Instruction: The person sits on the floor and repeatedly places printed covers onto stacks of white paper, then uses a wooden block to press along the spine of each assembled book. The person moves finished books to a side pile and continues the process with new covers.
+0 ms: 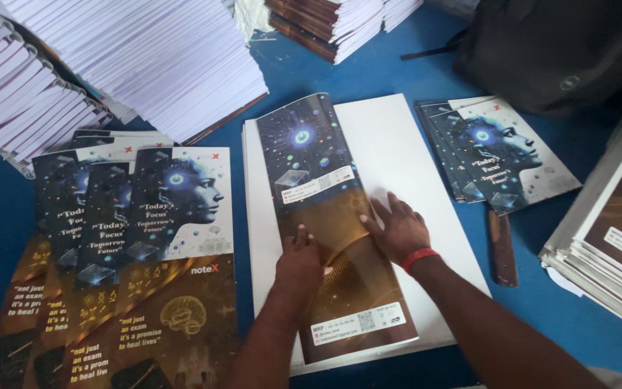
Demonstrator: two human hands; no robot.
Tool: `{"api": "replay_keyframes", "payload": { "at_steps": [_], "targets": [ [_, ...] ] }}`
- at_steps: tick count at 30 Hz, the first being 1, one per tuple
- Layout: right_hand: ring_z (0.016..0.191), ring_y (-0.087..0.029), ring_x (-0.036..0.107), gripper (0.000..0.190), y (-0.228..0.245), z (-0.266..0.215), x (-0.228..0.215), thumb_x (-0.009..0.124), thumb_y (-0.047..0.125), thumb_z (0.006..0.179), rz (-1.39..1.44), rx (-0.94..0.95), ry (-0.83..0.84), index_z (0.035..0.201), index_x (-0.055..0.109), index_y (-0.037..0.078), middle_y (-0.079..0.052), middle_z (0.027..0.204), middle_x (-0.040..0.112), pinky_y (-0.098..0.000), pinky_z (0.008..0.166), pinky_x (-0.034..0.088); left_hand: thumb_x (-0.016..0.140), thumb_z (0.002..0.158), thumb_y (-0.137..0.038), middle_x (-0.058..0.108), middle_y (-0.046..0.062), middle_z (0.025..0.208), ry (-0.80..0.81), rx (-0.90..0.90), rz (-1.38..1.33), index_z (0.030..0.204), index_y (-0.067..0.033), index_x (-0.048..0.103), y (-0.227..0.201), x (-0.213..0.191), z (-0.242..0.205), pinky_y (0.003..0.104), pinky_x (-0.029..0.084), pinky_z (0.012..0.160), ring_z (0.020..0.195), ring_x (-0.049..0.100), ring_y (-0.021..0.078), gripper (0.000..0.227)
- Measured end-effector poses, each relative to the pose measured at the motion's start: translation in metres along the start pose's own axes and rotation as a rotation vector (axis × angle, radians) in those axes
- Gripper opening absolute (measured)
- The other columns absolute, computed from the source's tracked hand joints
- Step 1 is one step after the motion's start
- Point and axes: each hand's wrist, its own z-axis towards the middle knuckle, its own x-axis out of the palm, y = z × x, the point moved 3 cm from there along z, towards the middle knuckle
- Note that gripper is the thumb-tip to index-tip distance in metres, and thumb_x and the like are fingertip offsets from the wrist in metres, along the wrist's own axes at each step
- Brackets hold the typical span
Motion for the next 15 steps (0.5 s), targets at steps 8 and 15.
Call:
{"api": "replay_keyframes", "payload": {
  "at_steps": [8, 15],
  "targets": [
    [0.147, -0.028, 0.038, 0.055, -0.062, -0.014, 0.001, 0.053, 0.052, 0.094, -0.185, 0.024, -0.025, 0.146, 0.054, 0.032, -0.006, 0.158, 0.042, -0.0530, 0.115, 0.036, 0.095, 0.063, -0.035, 0.030, 0.021, 0.160, 0.074, 0.055, 0.114, 0.147, 0.0006, 0.042, -0.002, -0.017, -0.006, 0.042, 0.047, 0.108, 0.132, 0.043, 0.0417, 0.105],
    [0.142, -0.030, 0.043, 0.056, -0.104, -0.035, -0.020, 0.054, 0.049, 0.096, -0.169, 0.246, 0.031, 0.150, 0.053, 0.033, -0.001, 0.162, 0.042, -0.0573, 0.117, 0.036, 0.098, 0.055, -0.034, 0.032, 0.013, 0.162, 0.088, 0.029, 0.090, 0.149, -0.0072, 0.043, -0.006, -0.035, -0.014, 0.041, 0.047, 0.108, 0.135, 0.043, 0.0365, 0.112]
  ]
}}
